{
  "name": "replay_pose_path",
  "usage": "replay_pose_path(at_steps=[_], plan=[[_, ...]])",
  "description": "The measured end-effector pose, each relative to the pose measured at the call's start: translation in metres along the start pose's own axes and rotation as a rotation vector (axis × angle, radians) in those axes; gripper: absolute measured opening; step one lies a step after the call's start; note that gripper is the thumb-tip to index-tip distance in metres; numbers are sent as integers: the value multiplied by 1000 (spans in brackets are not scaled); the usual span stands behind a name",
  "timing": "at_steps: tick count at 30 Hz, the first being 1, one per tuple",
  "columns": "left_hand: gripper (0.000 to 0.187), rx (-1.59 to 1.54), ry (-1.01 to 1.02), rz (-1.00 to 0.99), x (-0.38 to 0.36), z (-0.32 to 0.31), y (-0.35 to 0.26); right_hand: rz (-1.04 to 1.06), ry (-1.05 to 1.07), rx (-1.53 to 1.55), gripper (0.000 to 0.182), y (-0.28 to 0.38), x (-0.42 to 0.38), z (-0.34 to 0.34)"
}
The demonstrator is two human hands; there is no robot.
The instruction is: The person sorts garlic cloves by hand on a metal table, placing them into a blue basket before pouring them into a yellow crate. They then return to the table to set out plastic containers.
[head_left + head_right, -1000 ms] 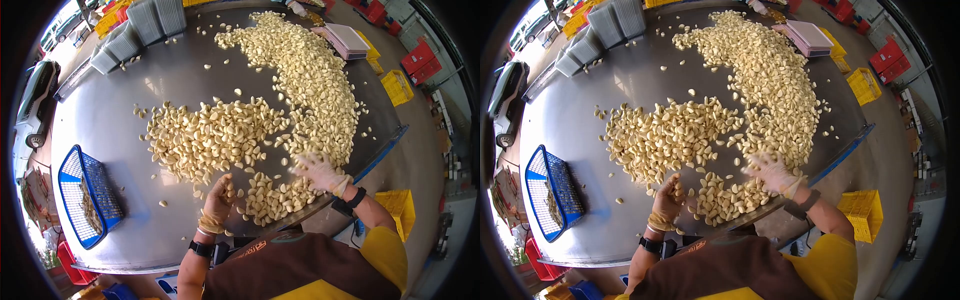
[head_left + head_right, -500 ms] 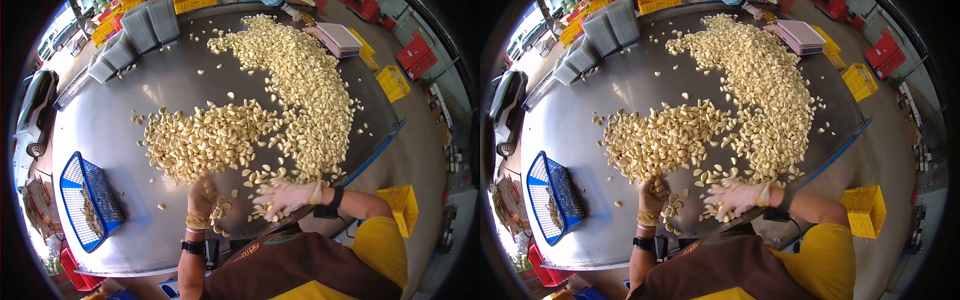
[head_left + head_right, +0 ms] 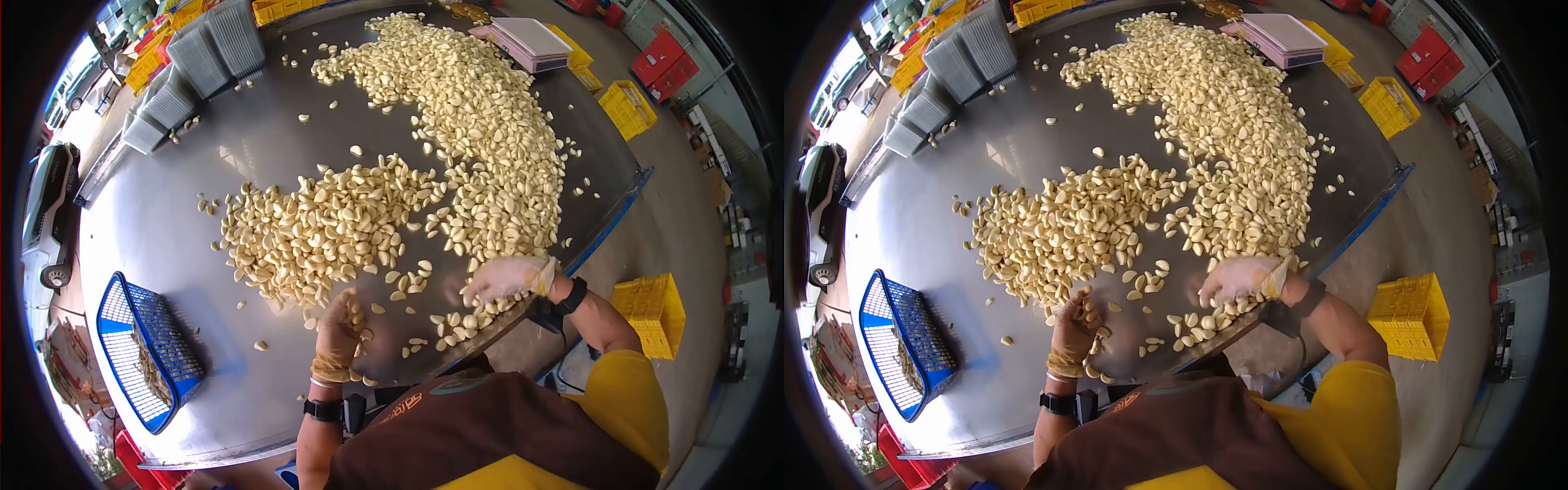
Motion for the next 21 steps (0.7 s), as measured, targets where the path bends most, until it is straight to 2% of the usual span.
replay_pose_path(at_steps=[1,2,4,5,6,7,8,9,10,11,12,13,15,17,18,19,21], plan=[[22,25,22,-27,2,0,-3,95,193,23,25,8,0,-23],[22,29,9,-35,1,1,-3,92,195,23,25,-7,-1,-29],[23,8,21,-31,-9,-17,-2,-179,227,339,25,-46,-18,-33],[25,-4,31,-26,-12,-24,1,-361,87,188,25,-66,-32,-10],[25,-2,34,-16,-12,-25,5,-372,-90,116,26,-73,-40,13],[25,-1,8,3,-12,-25,8,-399,-149,133,25,-104,-37,17],[24,6,-17,23,-12,-24,12,-300,-338,35,24,-126,-33,30],[24,22,-12,38,-10,-23,14,-366,-492,199,21,-146,-33,46],[23,60,18,48,-7,-19,16,-310,-594,279,20,-171,-23,57],[23,96,47,52,-4,-16,17,-269,-755,82,20,-175,-29,80],[23,111,51,55,-3,-13,18,-209,-901,156,21,-191,-30,90],[23,109,57,62,-2,-10,17,-149,-916,379,22,-201,-32,98],[23,111,68,66,-3,-8,12,-459,-895,293,23,-216,-44,102],[23,55,57,27,-4,-7,3,-475,-891,-68,28,-122,-61,110],[24,21,72,-14,8,15,-2,-289,-840,33,33,-95,-45,92],[24,21,84,-18,8,13,0,-59,-788,-45,48,-83,-16,62],[21,-36,65,-9,8,9,1,11,-585,-732,68,3,-4,26]])
Point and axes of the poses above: each hand's wrist, its own x-axis towards the middle knuckle, its own z-axis out of the back of the hand, y = z × x, the point moved 6 cm from there along x, towards the middle knuckle, and after that the axes turned 13 degrees about -x, right-handed, at the moved point
